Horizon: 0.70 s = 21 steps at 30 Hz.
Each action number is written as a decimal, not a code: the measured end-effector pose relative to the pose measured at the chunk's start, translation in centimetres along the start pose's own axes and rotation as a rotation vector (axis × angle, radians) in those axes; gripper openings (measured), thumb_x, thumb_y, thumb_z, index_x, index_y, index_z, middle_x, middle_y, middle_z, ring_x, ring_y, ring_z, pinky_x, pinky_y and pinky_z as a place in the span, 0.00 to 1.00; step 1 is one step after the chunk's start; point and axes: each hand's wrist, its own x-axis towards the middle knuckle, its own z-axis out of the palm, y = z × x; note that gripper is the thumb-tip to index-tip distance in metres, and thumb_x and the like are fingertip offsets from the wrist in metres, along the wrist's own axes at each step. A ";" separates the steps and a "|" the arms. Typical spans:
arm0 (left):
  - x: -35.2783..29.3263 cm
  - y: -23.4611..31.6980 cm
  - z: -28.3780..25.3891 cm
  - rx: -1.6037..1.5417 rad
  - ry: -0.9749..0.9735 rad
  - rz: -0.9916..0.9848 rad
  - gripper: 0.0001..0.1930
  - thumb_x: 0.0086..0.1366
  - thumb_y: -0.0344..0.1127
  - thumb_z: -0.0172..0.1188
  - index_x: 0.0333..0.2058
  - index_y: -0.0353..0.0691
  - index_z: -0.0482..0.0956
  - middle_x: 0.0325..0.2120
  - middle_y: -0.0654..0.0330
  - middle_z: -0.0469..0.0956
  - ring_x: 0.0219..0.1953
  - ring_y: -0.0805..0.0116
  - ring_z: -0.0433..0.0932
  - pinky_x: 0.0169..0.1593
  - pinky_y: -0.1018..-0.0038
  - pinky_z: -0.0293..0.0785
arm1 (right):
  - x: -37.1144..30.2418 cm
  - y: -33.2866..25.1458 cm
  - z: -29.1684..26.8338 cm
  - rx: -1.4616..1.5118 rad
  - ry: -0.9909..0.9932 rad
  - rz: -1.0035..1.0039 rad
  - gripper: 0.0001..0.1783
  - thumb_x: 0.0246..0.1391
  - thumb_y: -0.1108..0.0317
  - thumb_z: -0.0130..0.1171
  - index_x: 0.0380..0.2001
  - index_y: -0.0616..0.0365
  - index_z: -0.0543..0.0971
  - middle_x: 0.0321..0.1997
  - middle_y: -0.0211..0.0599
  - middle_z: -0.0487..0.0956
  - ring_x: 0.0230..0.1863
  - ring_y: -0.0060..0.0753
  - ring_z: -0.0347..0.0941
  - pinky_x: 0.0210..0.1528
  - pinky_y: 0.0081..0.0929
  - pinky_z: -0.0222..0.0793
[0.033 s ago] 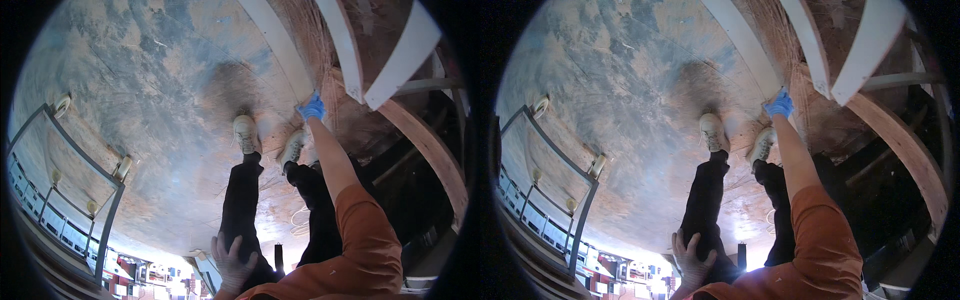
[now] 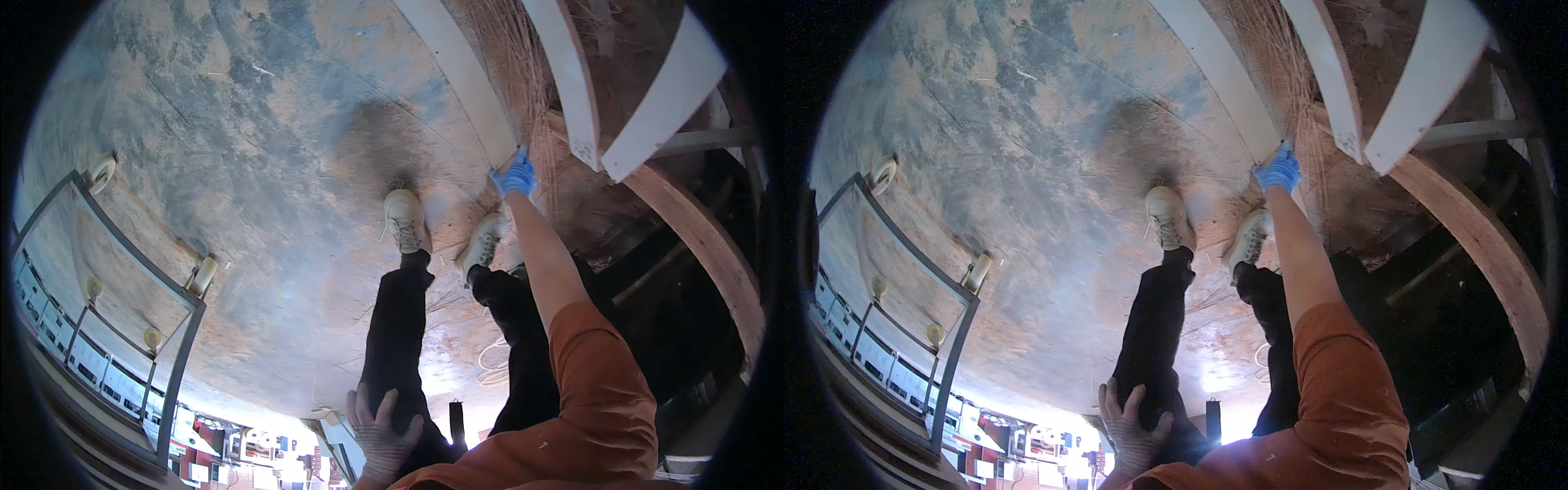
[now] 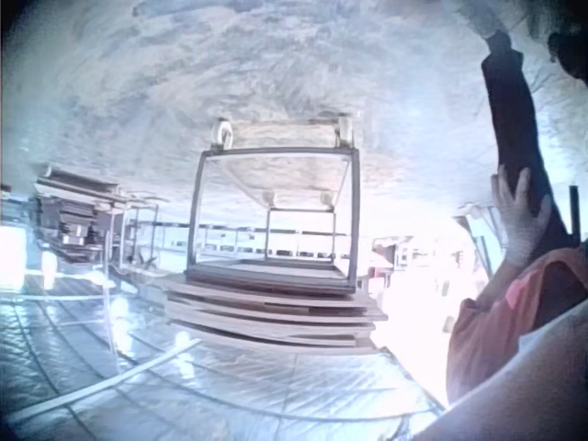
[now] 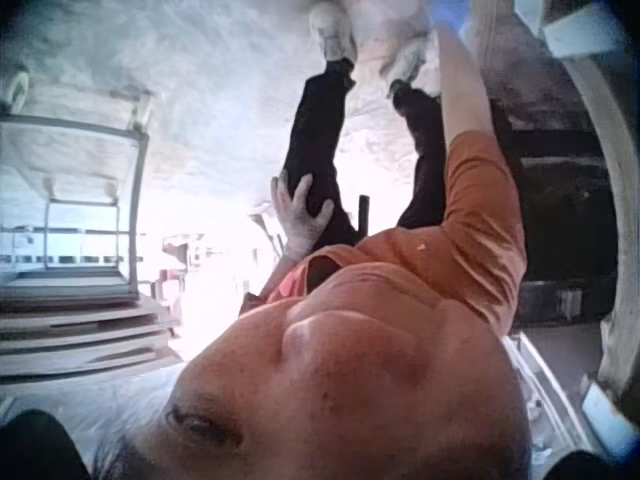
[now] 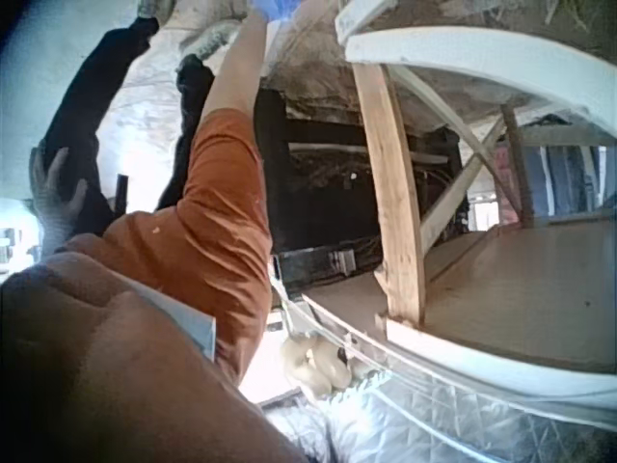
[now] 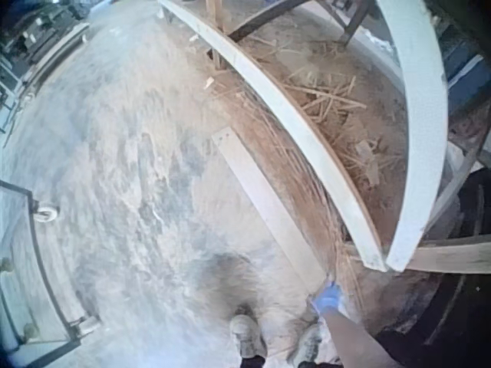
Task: The person walks through a woodworking shop, picks up small rectangular wood pieces, and applies adhesive labels to their surfaces. They then place the labeled pieces onto a larger wood panel and arrange them in a pattern.
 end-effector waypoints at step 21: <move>-7.6 2.4 -4.6 -0.240 0.066 -0.009 0.33 0.48 0.51 0.65 0.51 0.41 0.69 0.50 0.49 0.68 0.53 0.51 0.66 0.57 0.62 0.62 | -32.4 4.6 -37.4 0.553 -0.206 -0.302 0.41 0.27 0.46 0.67 0.46 0.61 0.74 0.45 0.51 0.77 0.48 0.47 0.73 0.49 0.36 0.68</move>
